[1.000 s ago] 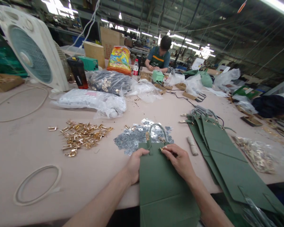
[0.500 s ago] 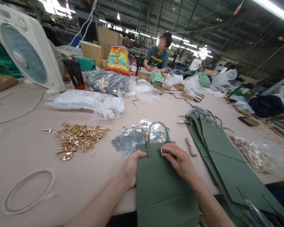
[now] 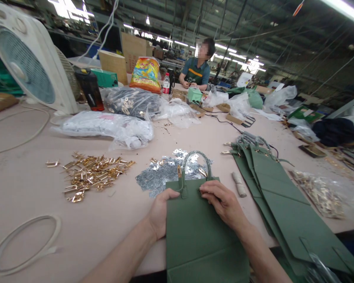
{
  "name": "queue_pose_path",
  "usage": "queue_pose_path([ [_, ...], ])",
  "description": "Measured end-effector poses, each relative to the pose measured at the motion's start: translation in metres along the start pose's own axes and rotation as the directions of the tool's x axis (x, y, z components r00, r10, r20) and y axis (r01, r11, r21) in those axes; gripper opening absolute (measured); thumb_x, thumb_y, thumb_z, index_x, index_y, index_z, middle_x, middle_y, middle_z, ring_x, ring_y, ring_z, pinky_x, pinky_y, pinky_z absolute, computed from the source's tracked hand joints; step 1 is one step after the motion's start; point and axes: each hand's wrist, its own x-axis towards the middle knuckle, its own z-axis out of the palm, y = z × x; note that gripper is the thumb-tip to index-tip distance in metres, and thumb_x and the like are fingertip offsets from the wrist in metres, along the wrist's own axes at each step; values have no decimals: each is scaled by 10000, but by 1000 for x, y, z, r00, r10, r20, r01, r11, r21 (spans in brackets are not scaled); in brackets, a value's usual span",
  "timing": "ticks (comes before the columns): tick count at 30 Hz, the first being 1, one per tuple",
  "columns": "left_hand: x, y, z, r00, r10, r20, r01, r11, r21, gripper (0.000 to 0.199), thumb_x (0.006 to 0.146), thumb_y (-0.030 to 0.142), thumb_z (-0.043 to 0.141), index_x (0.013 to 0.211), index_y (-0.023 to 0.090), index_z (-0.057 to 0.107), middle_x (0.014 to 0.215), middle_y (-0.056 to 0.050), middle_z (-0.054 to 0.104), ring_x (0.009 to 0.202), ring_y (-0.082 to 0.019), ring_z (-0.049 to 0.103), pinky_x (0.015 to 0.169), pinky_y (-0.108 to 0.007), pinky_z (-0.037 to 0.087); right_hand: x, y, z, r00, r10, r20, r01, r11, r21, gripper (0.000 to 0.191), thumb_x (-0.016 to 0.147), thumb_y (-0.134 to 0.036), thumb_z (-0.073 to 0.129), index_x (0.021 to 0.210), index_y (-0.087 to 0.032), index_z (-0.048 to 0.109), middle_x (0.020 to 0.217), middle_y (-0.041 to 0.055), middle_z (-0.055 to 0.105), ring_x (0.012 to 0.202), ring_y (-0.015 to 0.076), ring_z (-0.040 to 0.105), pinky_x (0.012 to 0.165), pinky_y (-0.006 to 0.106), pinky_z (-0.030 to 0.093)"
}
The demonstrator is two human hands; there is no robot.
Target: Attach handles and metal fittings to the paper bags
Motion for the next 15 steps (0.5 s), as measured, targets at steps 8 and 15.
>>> queue_pose_path([
  [8,0,0,2,999,-9,-52,8,1000,-18,508,744,356,576,1106,21,697,921,-190,785,811,-314,757,814,-409,600,-2,0,0,998,-49,-25,49,999,-12,284,989,-147,612,1212,-296,703,1119,55,710,1042,182,680,876,318,595],
  [15,3,-1,-5,997,12,-75,-14,1000,-28,474,768,349,591,1076,8,707,929,-210,784,757,-306,756,748,-397,619,1,-7,0,999,-32,-33,32,999,-11,262,989,-142,616,1199,-280,693,1071,62,709,1017,195,668,860,340,578],
])
